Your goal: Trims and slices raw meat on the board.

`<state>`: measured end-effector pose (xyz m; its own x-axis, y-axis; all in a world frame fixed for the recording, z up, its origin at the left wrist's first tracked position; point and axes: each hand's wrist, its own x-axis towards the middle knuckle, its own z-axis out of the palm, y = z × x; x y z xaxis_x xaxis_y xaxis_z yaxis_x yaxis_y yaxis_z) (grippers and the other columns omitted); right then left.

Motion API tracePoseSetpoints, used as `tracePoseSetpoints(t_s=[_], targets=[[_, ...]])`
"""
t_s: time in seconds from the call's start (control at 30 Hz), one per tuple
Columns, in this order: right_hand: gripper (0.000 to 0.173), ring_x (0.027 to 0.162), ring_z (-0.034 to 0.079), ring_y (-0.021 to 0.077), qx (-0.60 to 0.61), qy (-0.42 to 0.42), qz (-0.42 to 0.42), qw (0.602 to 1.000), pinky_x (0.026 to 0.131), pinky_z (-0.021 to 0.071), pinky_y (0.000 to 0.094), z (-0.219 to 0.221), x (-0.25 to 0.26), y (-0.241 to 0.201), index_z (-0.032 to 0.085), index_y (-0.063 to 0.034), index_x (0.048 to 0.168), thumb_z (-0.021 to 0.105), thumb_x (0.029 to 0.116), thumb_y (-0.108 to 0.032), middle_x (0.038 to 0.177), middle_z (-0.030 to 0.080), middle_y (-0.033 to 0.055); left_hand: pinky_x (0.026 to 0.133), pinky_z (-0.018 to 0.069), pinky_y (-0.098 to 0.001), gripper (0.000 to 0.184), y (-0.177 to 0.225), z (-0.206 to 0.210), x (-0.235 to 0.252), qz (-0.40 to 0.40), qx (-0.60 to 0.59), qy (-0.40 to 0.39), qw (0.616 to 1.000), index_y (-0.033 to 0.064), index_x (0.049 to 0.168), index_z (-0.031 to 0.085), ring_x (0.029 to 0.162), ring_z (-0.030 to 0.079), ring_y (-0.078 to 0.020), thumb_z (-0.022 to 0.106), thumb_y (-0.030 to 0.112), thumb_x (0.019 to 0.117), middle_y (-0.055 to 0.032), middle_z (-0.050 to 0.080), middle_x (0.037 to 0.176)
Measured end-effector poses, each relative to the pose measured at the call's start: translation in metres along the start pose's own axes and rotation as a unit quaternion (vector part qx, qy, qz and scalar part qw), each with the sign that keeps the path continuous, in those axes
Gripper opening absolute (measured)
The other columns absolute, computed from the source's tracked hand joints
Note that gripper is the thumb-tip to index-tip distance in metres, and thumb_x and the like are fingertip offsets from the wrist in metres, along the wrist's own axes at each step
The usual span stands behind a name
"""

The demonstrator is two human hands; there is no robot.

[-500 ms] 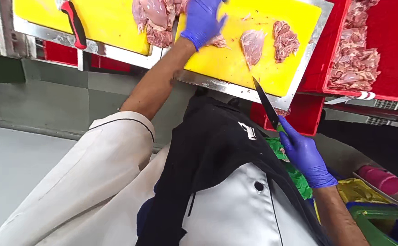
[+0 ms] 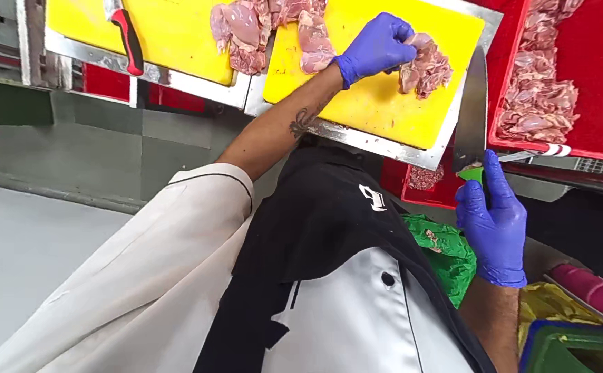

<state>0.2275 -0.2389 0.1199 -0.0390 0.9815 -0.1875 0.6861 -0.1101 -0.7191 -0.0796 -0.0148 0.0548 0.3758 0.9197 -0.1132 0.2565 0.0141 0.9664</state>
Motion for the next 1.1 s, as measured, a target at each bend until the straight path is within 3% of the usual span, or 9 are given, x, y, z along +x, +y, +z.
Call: tracePoseSetpoints(t_s=[0.07,0.23,0.33,0.43,0.67,0.87,0.93,1.07,1.1], targets=[[0.052,0.057,0.056,0.0076,0.022,0.009,-0.008,1.000,0.048,0.0500,0.0272,0.003,0.003,-0.002,0.040,-0.0191,0.159,0.047,0.1081,-0.027,0.082,0.064,0.0002,0.066,0.0628,-0.0332,0.016,-0.009,0.002,-0.010,-0.032,-0.020,-0.018,0.999,0.0002,0.093,0.070,0.066,0.069,-0.0121,0.068,0.016,0.0954,-0.0045,0.070,0.078],[0.051,0.057,0.058,0.0077,0.037,-0.017,-0.016,0.999,0.049,0.0514,0.0282,0.035,0.013,-0.002,0.040,-0.0211,0.159,0.045,0.1088,-0.027,0.083,0.066,0.0000,0.084,0.0585,-0.0443,0.039,-0.073,0.000,-0.038,-0.070,0.267,0.098,0.956,0.0062,0.114,0.071,0.082,0.071,-0.0205,0.076,0.035,0.0890,-0.0058,0.073,0.087],[0.049,0.061,0.060,0.0099,0.000,-0.052,-0.012,0.999,0.056,0.0535,0.0327,0.063,0.018,-0.001,0.042,-0.0269,0.158,0.043,0.1095,-0.029,0.084,0.067,0.0016,0.088,0.0574,-0.0372,0.022,-0.079,0.006,-0.047,0.032,0.278,0.138,0.950,0.0056,0.111,0.072,0.094,0.070,-0.0196,0.068,0.018,0.0937,-0.0074,0.073,0.102],[0.049,0.065,0.063,0.0160,-0.087,-0.080,-0.037,0.992,0.063,0.0548,0.0411,0.087,0.026,-0.002,0.042,-0.0279,0.159,0.041,0.1097,-0.031,0.082,0.069,0.0054,0.099,0.0538,-0.0410,0.020,-0.083,0.019,-0.054,0.126,0.346,0.078,0.926,0.0088,0.107,0.076,0.114,0.066,-0.0270,0.061,0.018,0.0981,-0.0100,0.072,0.113],[0.052,0.069,0.067,0.0326,-0.203,-0.103,-0.052,0.972,0.066,0.0538,0.0534,0.099,0.037,-0.006,0.038,-0.0250,0.160,0.039,0.1086,-0.026,0.084,0.071,0.0158,0.096,0.0543,-0.0420,0.024,-0.091,0.025,-0.053,0.150,0.400,0.064,0.902,0.0056,0.106,0.077,0.111,0.066,-0.0316,0.056,0.016,0.1008,-0.0126,0.072,0.108],[0.053,0.073,0.069,0.0401,-0.187,-0.107,-0.027,0.976,0.062,0.0528,0.0600,0.135,0.122,-0.057,0.032,-0.0273,0.162,0.037,0.1097,-0.025,0.087,0.071,0.0197,0.101,0.0522,-0.0439,0.025,-0.081,0.019,-0.045,0.106,0.423,0.025,0.900,0.0029,0.110,0.075,0.115,0.066,-0.0335,0.053,0.013,0.1024,-0.0158,0.071,0.118],[0.054,0.082,0.071,0.0399,-0.195,-0.095,-0.014,0.976,0.070,0.0543,0.0606,0.149,0.148,-0.068,0.030,-0.0305,0.163,0.035,0.1096,-0.025,0.095,0.073,0.0185,0.103,0.0511,-0.0443,0.026,-0.077,0.016,-0.041,0.085,0.427,0.014,0.900,0.0027,0.112,0.074,0.117,0.065,-0.0339,0.052,0.012,0.1022,-0.0163,0.070,0.120],[0.054,0.063,0.066,0.0416,-0.177,-0.110,-0.011,0.978,0.052,0.0519,0.0585,0.137,0.101,-0.059,0.027,-0.0245,0.163,0.038,0.1102,-0.023,0.079,0.067,0.0209,0.102,0.0514,-0.0454,0.026,-0.077,0.011,-0.041,0.076,0.424,-0.002,0.902,0.0054,0.112,0.075,0.117,0.065,-0.0333,0.054,0.017,0.1026,-0.0142,0.071,0.120],[0.055,0.066,0.067,0.0405,-0.183,-0.121,-0.006,0.976,0.056,0.0528,0.0588,0.131,0.081,-0.047,0.026,-0.0262,0.164,0.038,0.1101,-0.025,0.079,0.067,0.0193,0.101,0.0520,-0.0453,0.026,-0.077,0.010,-0.040,0.077,0.425,-0.002,0.902,0.0070,0.111,0.076,0.116,0.065,-0.0326,0.054,0.018,0.1028,-0.0127,0.071,0.119]])
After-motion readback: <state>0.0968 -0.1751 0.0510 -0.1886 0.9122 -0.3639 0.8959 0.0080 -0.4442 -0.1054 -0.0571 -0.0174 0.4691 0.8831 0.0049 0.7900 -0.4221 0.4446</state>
